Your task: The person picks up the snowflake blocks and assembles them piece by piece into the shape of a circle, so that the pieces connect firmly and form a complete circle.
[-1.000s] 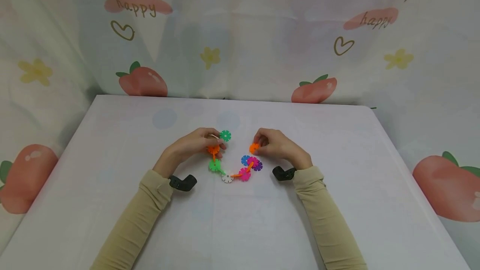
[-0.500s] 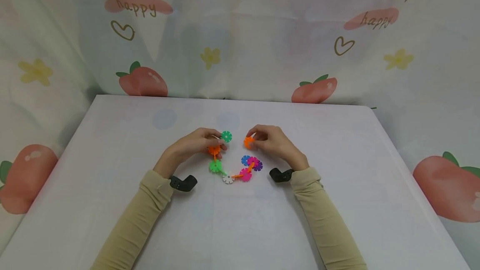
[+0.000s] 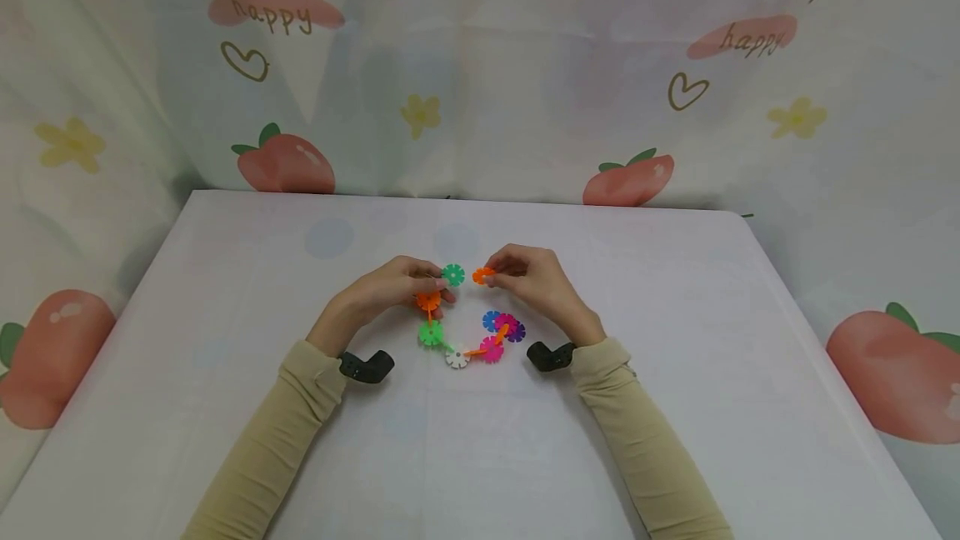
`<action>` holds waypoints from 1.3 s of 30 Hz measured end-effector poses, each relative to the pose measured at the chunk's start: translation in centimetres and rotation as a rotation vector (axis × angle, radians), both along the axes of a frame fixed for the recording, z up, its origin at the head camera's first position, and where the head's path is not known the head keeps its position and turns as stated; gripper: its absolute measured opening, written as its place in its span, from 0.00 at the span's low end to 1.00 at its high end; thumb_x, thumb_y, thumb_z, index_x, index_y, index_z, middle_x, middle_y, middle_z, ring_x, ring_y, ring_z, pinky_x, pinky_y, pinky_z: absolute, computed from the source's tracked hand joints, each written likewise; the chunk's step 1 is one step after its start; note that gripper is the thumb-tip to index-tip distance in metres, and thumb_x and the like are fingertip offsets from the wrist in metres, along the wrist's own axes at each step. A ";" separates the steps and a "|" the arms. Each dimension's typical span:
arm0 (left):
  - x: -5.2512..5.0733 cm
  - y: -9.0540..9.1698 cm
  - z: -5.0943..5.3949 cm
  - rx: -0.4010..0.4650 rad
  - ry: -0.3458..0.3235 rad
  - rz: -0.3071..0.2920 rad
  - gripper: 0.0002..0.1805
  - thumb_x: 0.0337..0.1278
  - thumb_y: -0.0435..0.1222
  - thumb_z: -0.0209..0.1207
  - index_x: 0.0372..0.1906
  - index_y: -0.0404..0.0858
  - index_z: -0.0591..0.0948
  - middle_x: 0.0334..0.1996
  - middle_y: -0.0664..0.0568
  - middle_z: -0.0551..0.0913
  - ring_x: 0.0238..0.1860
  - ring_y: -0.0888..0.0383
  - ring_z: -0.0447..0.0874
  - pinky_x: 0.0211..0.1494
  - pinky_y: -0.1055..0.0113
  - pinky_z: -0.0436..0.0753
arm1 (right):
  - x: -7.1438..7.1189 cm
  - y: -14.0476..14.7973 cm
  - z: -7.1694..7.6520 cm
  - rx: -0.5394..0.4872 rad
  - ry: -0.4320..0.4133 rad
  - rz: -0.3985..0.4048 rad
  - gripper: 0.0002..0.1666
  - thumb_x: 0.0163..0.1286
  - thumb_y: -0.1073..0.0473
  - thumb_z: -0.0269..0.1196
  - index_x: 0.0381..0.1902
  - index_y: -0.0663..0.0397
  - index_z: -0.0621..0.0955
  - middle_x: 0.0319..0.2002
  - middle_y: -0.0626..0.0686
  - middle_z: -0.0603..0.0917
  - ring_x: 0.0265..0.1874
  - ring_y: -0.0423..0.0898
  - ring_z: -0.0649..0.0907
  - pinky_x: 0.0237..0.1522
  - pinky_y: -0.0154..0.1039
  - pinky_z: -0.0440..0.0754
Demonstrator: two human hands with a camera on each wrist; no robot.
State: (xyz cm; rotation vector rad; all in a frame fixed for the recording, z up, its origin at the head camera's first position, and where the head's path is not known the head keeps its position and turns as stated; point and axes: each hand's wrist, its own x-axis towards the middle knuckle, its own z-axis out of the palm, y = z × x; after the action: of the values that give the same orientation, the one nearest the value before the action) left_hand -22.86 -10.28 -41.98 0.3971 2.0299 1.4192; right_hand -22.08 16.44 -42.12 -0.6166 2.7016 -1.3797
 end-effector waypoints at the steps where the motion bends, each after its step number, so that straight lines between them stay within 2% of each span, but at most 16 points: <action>1: 0.0 0.0 0.0 0.005 -0.002 -0.002 0.20 0.76 0.43 0.55 0.59 0.33 0.81 0.50 0.45 0.89 0.42 0.54 0.85 0.55 0.62 0.79 | 0.0 -0.1 -0.1 -0.010 0.003 0.003 0.07 0.66 0.64 0.72 0.42 0.54 0.87 0.39 0.52 0.90 0.40 0.47 0.90 0.48 0.44 0.88; 6: 0.2 0.0 0.2 0.027 -0.005 -0.014 0.20 0.76 0.43 0.55 0.59 0.32 0.81 0.51 0.43 0.89 0.41 0.53 0.85 0.53 0.63 0.80 | 0.2 -0.7 -0.4 -0.008 0.028 0.016 0.05 0.68 0.64 0.71 0.41 0.55 0.87 0.39 0.52 0.90 0.40 0.47 0.90 0.46 0.41 0.88; 15: 0.5 0.3 0.3 -0.015 0.035 -0.044 0.20 0.76 0.42 0.54 0.59 0.31 0.83 0.48 0.44 0.90 0.45 0.55 0.83 0.60 0.59 0.76 | 0.7 -1.5 -0.4 -0.014 0.070 0.005 0.03 0.66 0.64 0.72 0.38 0.56 0.87 0.38 0.52 0.90 0.40 0.49 0.90 0.48 0.45 0.88; 20: 0.5 0.4 0.2 -0.001 0.052 -0.041 0.18 0.77 0.40 0.54 0.53 0.30 0.86 0.43 0.43 0.90 0.40 0.55 0.85 0.53 0.61 0.80 | 0.8 -1.9 -0.5 -0.019 0.105 -0.015 0.02 0.66 0.65 0.72 0.34 0.56 0.87 0.35 0.51 0.91 0.38 0.48 0.90 0.44 0.42 0.88; 24: 0.5 0.5 0.1 0.004 0.082 -0.037 0.16 0.77 0.38 0.54 0.48 0.30 0.87 0.40 0.42 0.90 0.36 0.56 0.82 0.47 0.64 0.80 | 0.8 -2.1 -0.7 -0.031 0.144 -0.013 0.04 0.65 0.68 0.72 0.31 0.55 0.88 0.34 0.52 0.91 0.37 0.48 0.91 0.41 0.43 0.88; 33: 0.7 0.9 0.1 -0.031 0.086 -0.004 0.16 0.78 0.36 0.53 0.48 0.27 0.86 0.39 0.42 0.89 0.32 0.58 0.81 0.44 0.67 0.81 | 0.9 -2.4 -1.5 -0.064 0.193 -0.008 0.07 0.63 0.71 0.72 0.28 0.56 0.88 0.33 0.53 0.91 0.37 0.51 0.91 0.39 0.48 0.88; 39: 0.6 1.0 0.4 -0.065 0.095 -0.014 0.16 0.79 0.35 0.52 0.52 0.26 0.84 0.39 0.42 0.90 0.33 0.58 0.82 0.43 0.67 0.82 | 0.9 -2.6 -2.1 -0.109 0.175 -0.026 0.08 0.62 0.71 0.73 0.27 0.56 0.86 0.33 0.54 0.91 0.36 0.49 0.92 0.38 0.40 0.86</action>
State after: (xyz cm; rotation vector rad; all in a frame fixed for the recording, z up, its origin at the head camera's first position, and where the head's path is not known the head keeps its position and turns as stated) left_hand -22.23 -9.27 -41.53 0.4582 2.1392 1.3451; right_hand -21.16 13.89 -44.20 -0.7462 2.7898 -1.5581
